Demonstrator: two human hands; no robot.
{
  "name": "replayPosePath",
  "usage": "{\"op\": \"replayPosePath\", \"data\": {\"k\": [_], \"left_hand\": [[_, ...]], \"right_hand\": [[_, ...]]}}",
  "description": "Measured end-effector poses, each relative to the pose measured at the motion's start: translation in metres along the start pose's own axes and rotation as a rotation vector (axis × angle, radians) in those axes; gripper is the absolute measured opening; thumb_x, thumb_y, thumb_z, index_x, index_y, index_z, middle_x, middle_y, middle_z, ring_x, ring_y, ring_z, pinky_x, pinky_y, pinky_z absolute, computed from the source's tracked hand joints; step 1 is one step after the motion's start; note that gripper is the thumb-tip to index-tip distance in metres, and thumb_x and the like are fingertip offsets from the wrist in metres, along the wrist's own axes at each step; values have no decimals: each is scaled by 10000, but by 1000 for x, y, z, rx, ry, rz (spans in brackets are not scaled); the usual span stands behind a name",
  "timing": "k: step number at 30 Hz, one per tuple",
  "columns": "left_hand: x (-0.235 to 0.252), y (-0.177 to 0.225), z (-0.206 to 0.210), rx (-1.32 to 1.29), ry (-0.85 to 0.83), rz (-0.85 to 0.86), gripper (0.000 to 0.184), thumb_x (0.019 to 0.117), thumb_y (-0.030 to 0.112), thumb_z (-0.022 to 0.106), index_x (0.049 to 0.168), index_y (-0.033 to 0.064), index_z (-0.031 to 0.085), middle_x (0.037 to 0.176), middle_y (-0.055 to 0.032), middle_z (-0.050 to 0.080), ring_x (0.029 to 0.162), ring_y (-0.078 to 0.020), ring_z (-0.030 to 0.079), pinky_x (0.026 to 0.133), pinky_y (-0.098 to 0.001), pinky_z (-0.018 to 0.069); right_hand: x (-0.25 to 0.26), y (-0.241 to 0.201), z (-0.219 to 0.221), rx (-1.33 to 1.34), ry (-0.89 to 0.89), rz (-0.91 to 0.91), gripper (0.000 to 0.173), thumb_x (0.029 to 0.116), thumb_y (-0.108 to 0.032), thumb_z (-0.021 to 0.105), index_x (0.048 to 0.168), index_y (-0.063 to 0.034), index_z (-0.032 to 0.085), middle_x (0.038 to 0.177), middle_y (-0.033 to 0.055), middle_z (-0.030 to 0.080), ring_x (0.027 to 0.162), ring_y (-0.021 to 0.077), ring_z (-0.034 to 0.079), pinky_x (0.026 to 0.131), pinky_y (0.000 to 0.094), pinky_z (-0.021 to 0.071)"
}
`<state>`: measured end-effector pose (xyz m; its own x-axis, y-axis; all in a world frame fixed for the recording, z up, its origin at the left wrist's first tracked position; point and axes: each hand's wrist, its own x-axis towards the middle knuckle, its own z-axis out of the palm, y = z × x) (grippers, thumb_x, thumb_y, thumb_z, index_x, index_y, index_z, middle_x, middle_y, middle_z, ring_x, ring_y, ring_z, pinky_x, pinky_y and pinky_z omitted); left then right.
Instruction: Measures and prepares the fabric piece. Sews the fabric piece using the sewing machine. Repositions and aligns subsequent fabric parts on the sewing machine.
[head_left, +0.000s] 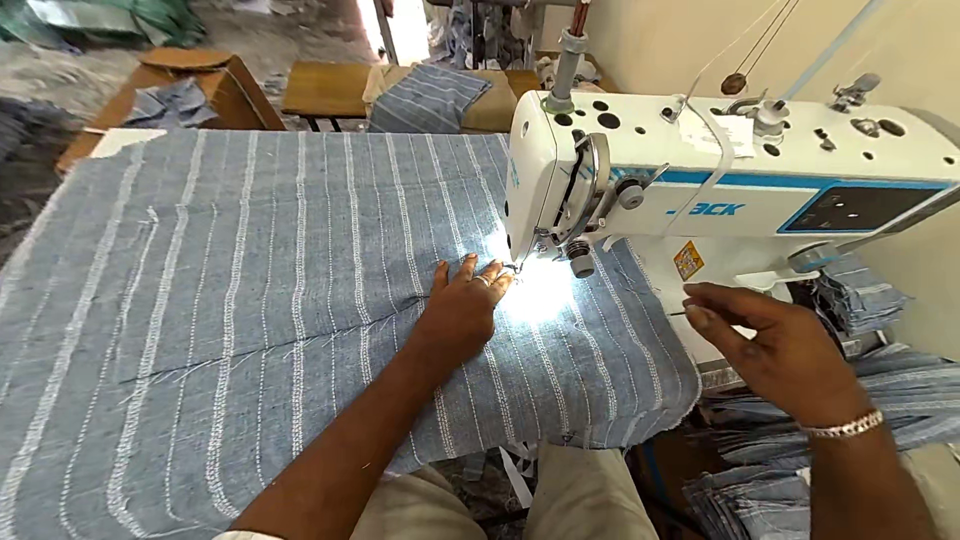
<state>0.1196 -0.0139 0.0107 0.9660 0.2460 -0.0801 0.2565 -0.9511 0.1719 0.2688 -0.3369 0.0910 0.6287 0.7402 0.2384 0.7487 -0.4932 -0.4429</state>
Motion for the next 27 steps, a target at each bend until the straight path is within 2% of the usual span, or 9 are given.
{"op": "replayPosePath", "data": {"k": [4,8,10,14,16,18,21,23,27], "left_hand": [[-4,-33,-19,100,2,77,546,965,36,535,1459,262,591,1544,-11,536,1457,-355,438,1136,-647,359],[-61,-132,-28,106,97,-98,457,1029,274,559,1471,163,577,1545,-113,525,1444,-450,431,1110,-750,332],[-118,-153,-16,100,162,-267,584,1054,359,444,1574,94,420,1629,-190,382,1493,-506,315,1105,-812,244],[-198,-44,-40,105,-277,-564,1048,956,766,400,1608,-39,241,1621,-388,213,1424,-625,333,1072,-723,389],[-216,17,-72,-38,-530,-497,1010,942,797,406,1542,-16,415,1473,-406,449,1168,-581,609,919,-675,532],[-213,27,-88,-167,-499,-359,818,979,758,379,1465,131,580,1370,-251,630,1091,-424,700,890,-649,548],[-174,-37,-73,-85,-164,-250,600,1069,577,382,1546,231,490,1623,-54,432,1329,-305,595,1045,-579,509],[-155,-97,-42,6,51,-201,646,1032,631,414,1554,254,477,1654,-87,372,1473,-351,426,1139,-652,384],[-163,-130,5,101,162,-175,847,940,825,283,1594,302,410,1695,-88,287,1571,-365,213,1218,-709,150]], "right_hand": [[-31,-34,48,24,-51,156,520,1018,-460,581,1411,-120,609,1356,89,659,1236,240,642,1037,521,533],[-31,-74,135,-144,-218,39,787,1030,-647,382,1589,-93,396,1637,182,368,1540,407,273,1200,714,195],[1,-57,156,-248,-165,-141,684,1079,-554,271,1563,-105,451,1628,196,378,1531,428,287,1186,732,195],[107,-5,113,-267,-285,-421,384,1072,-237,470,1305,16,640,1316,244,637,1288,436,564,1084,640,403],[145,-4,85,-385,-413,-289,293,1054,-223,559,1174,10,691,1117,265,690,1102,465,650,937,666,475],[156,-20,86,-411,-388,-43,337,1042,-223,571,1221,40,680,1239,310,649,1218,495,591,1020,698,422],[112,-65,106,-200,-142,200,493,989,-245,664,1317,116,596,1395,408,507,1361,606,411,1088,791,279],[60,-81,134,-133,-43,143,638,1066,-428,463,1506,34,465,1579,325,363,1482,570,261,1089,858,183],[-16,-3,143,-226,42,-237,718,1058,-554,263,1572,-78,423,1602,147,439,1497,389,376,1188,691,271]]}}
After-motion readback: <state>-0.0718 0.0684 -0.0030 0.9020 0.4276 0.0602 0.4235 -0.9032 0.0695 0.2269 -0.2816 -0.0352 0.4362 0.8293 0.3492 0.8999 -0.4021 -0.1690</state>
